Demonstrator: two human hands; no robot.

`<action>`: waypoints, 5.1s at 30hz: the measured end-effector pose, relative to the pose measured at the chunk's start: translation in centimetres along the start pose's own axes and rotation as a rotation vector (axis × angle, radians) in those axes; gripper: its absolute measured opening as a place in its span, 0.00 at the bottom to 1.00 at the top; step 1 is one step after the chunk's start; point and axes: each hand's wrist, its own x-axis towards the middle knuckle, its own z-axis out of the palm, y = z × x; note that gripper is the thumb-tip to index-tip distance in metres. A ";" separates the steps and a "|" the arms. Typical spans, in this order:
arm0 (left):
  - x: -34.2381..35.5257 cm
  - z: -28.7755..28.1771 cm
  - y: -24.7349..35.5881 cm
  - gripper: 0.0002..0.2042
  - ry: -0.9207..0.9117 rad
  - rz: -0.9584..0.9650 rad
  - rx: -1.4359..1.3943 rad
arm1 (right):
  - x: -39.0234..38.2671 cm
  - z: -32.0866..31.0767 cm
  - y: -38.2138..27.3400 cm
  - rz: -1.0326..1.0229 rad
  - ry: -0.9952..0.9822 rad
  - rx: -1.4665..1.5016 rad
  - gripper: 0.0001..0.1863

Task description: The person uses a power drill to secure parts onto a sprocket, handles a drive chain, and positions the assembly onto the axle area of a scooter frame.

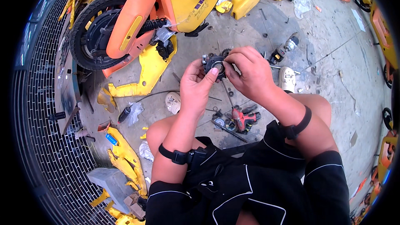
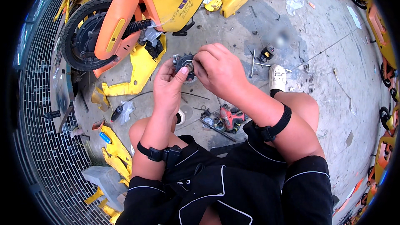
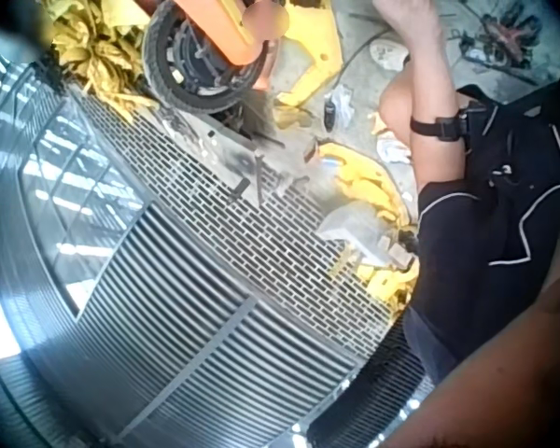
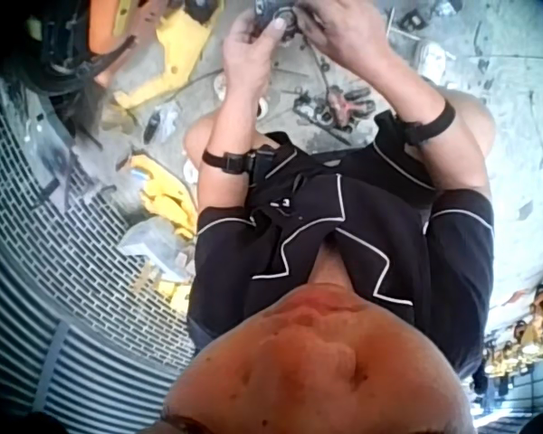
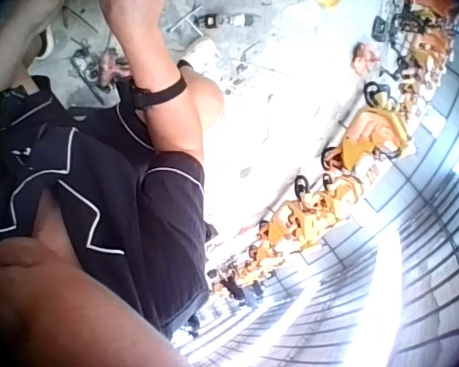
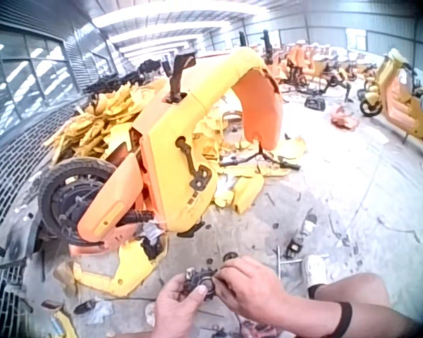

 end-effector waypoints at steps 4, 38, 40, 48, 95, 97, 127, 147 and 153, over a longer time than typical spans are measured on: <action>0.1 -0.4 -0.5 0.14 0.023 0.002 0.019 | -0.1 0.1 0.1 0.086 -0.057 0.046 0.09; -0.3 -0.2 -0.1 0.15 0.030 -0.018 0.152 | 0.7 -0.8 1.0 0.831 -0.497 0.697 0.17; -0.4 -0.2 -0.1 0.14 0.036 0.018 0.162 | 0.7 -0.7 0.7 0.820 -0.477 0.682 0.17; 0.1 -0.8 0.2 0.15 0.049 0.000 0.146 | 1.1 -0.3 0.8 0.859 -0.497 0.747 0.18; 0.2 -2.5 0.0 0.11 0.046 -0.364 0.052 | -1.1 -1.2 -0.3 -0.373 -0.478 0.075 0.09; 0.7 -3.4 1.4 0.10 0.076 -0.344 0.010 | -1.5 -1.4 -0.7 -0.342 -0.466 0.148 0.09; 0.6 -2.9 0.3 0.16 0.011 -0.181 -0.361 | -0.4 -1.0 1.8 0.649 -0.423 0.409 0.09; -0.2 -1.9 1.6 0.17 -0.004 -0.177 -0.155 | -0.5 -0.7 1.7 1.054 -0.330 1.054 0.23; -0.3 -2.5 0.2 0.11 0.086 0.015 0.379 | -1.8 0.2 2.2 1.130 -0.365 1.091 0.24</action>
